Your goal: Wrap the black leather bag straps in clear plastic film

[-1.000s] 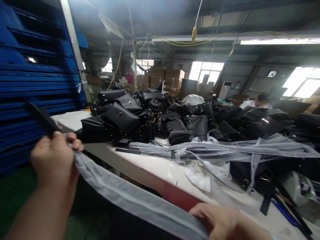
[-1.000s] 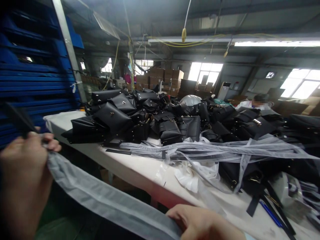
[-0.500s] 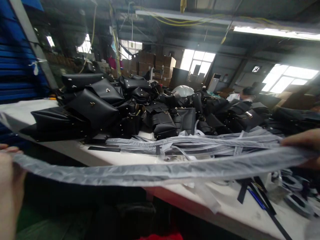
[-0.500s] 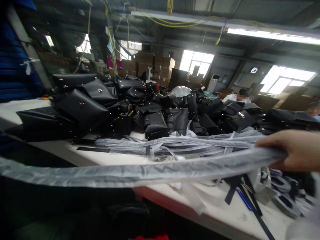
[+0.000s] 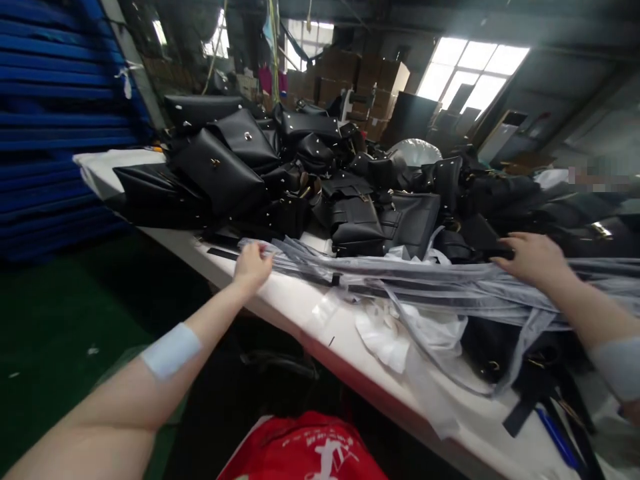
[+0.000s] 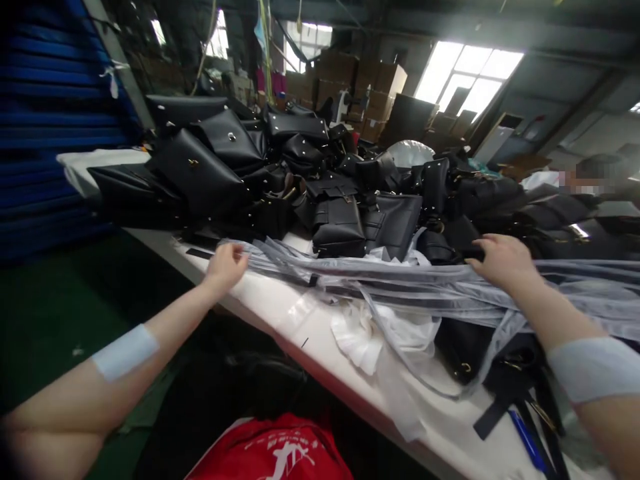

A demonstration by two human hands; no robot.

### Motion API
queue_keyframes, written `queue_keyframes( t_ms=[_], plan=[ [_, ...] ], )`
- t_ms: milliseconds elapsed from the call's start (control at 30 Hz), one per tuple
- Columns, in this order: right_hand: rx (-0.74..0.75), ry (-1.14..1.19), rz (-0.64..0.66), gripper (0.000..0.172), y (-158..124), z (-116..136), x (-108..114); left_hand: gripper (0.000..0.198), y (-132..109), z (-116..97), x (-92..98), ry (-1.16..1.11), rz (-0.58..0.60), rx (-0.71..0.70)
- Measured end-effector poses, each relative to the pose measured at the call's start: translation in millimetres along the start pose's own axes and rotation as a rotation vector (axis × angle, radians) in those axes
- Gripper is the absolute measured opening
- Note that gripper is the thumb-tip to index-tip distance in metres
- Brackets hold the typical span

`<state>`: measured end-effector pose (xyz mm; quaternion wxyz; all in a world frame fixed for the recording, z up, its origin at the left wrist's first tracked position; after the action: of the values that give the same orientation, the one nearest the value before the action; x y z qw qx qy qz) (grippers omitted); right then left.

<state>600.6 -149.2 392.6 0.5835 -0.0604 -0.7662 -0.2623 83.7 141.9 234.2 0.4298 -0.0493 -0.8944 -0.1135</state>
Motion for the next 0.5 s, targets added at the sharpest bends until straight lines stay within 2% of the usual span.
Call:
queue_keyframes(
  t_ms=[67,133,200,267,367,433,500],
  plan=[
    [0.184,0.069,-0.062,0.041,-22,67,-16,0.017,-44,-10,-25.9,0.015,0.171,-0.112],
    [0.357,0.182,-0.08,0.037,-46,133,-21,0.028,-88,-27,-52.3,0.077,0.338,-0.256],
    [0.482,0.313,-0.037,0.032,-67,190,-20,0.034,-116,-44,-67.5,0.126,0.343,-0.33],
    [0.53,0.48,0.036,0.026,-85,236,-16,0.03,-130,-55,-79.8,0.091,0.367,-0.332],
    [0.437,0.792,0.191,0.022,-113,288,-21,0.021,-140,-61,-87.7,-0.016,0.462,-0.327],
    [0.281,1.031,0.414,0.023,-140,317,-41,0.028,-148,-55,-81.2,-0.082,0.515,-0.308],
    [0.06,1.352,0.702,0.034,-172,347,-68,0.033,-160,-43,-67.8,-0.232,0.608,-0.244]
  ],
)
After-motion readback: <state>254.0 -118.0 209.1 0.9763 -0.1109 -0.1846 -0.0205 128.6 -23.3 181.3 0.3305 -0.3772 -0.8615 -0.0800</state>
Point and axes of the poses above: each hand's wrist, its own y-axis towards the middle knuckle, its own x-axis out of the back of the hand, z = x × y, the point moved 7 cm from there along y, towards the middle knuckle, and after that the axes turned 7 degrees about y, right-handed, at the moved point
